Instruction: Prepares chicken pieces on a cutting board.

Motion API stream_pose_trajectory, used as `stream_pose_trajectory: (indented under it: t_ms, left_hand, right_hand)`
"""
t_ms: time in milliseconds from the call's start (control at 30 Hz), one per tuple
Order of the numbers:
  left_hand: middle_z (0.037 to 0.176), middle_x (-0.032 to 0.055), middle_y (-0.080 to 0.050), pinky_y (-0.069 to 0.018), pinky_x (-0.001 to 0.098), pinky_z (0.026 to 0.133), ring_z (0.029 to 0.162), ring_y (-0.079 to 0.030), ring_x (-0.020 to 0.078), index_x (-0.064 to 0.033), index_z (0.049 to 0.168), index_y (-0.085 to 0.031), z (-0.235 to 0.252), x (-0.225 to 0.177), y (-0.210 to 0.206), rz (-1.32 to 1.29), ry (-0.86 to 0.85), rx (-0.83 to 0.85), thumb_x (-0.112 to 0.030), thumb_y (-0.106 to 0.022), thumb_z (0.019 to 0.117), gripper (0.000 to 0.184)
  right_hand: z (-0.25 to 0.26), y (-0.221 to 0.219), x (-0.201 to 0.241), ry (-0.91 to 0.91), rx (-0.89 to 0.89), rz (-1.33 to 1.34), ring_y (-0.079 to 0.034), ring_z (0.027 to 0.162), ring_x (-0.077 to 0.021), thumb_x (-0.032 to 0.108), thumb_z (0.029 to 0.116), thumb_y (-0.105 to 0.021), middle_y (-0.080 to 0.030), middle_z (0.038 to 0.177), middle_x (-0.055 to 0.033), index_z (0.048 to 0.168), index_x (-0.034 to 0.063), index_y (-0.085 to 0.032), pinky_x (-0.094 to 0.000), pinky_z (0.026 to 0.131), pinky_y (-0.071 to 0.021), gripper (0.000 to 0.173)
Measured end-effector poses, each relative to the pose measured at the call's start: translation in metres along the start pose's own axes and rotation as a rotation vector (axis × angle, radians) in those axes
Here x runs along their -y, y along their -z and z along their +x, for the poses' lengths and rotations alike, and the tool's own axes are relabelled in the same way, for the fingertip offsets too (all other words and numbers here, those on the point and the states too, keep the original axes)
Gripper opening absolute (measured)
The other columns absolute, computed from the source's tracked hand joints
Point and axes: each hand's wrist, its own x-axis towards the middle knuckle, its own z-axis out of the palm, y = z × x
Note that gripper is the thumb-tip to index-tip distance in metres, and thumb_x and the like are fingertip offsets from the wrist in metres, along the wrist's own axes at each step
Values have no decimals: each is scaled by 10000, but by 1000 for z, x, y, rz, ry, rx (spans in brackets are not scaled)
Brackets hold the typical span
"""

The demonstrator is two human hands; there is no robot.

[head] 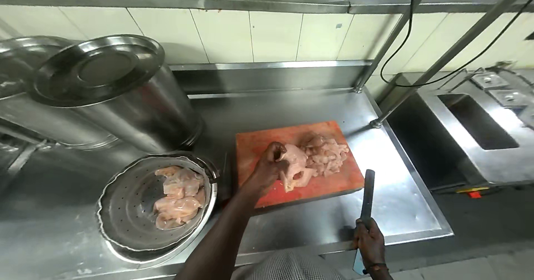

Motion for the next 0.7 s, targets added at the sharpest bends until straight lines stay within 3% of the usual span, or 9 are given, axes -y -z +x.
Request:
stream_pose_trajectory:
  t_ms: [67, 167, 200, 300, 367, 467, 533, 633, 700]
  left_hand:
    - [1074, 151, -614, -570, 392, 670, 828, -645, 231, -22, 1230, -547, -1, 13, 21, 254, 87, 45, 4, -586, 989, 246]
    - [1305, 212, -634, -535, 529, 1002, 1177, -642, 348, -27, 1335, -622, 0, 59, 56, 942, 165, 53, -105, -582, 1021, 327]
    - [1329, 220, -620, -510, 562, 1037, 1224, -617, 377, -49, 1329, -642, -4, 67, 61, 1051, 155, 18, -97, -580, 1004, 334]
    - [1286, 177, -658, -491, 535, 1068, 1242, -609, 345, -73, 1248, -705, -21, 68, 53, 1107, 1, -72, -111, -634, 974, 286]
    - [1290, 173, -652, -472, 539, 1082, 1255, -589, 352, -88, 1257, -706, -32, 66, 35, 1081, -152, -3, -140, -718, 933, 329]
    - [1403, 149, -562, -448, 583, 1049, 1297, -520, 369, -286, 1415, -625, -34, 82, 2, 1223, -223, 157, -318, -818, 867, 582]
    - [1439, 125, -526, -436, 575, 1034, 1314, -491, 359, -361, 1418, -611, -25, 99, -10, 1374, -195, 221, -402, -813, 856, 599]
    - [1314, 128, -601, -471, 583, 1013, 1248, -542, 370, -206, 1119, -756, -16, 105, -10, 1303, -230, 191, -216, -794, 874, 248]
    - [1204, 146, -652, -521, 540, 990, 1155, -613, 333, -76, 1060, -736, -20, 96, 3, 1050, -215, 146, -99, -770, 875, 190]
  right_hand:
    - [-1, 0, 2, -3, 0, 2, -483, 390, -147, 144, 1051, -509, -473, 534, -20, 990, 20, -566, -326, 387, -478, 149]
    - [-1, 0, 2, -26, 2, 8, -495, 395, -161, 133, 1059, -511, -483, 545, -34, 1007, 14, -567, -337, 391, -488, 142]
    - [-2, 0, 3, -30, 0, 3, -498, 394, -165, 129, 1060, -509, -485, 545, -38, 1005, 13, -566, -342, 389, -492, 140]
    - [-1, 1, 2, -32, -6, -16, -508, 401, -185, 131, 1064, -512, -490, 550, -55, 1022, 9, -575, -360, 393, -499, 143]
    - [0, 0, 1, -29, -4, -29, -501, 401, -185, 144, 1064, -513, -485, 548, -53, 1025, 15, -575, -364, 397, -495, 148]
    - [0, -1, 5, -39, 2, -34, -497, 397, -182, 151, 1066, -518, -482, 546, -52, 1035, 11, -574, -359, 394, -493, 154]
    - [0, -1, 3, -43, 0, -28, -499, 401, -186, 143, 1066, -517, -482, 548, -58, 1025, 11, -578, -357, 395, -490, 151]
    - [0, 0, 4, -49, 4, -6, -500, 405, -184, 145, 1068, -518, -483, 549, -56, 1015, 15, -574, -356, 396, -493, 150]
    - [-2, 2, 7, -64, 13, 2, -507, 416, -184, 145, 1071, -514, -496, 567, -61, 1074, 5, -577, -361, 403, -497, 153]
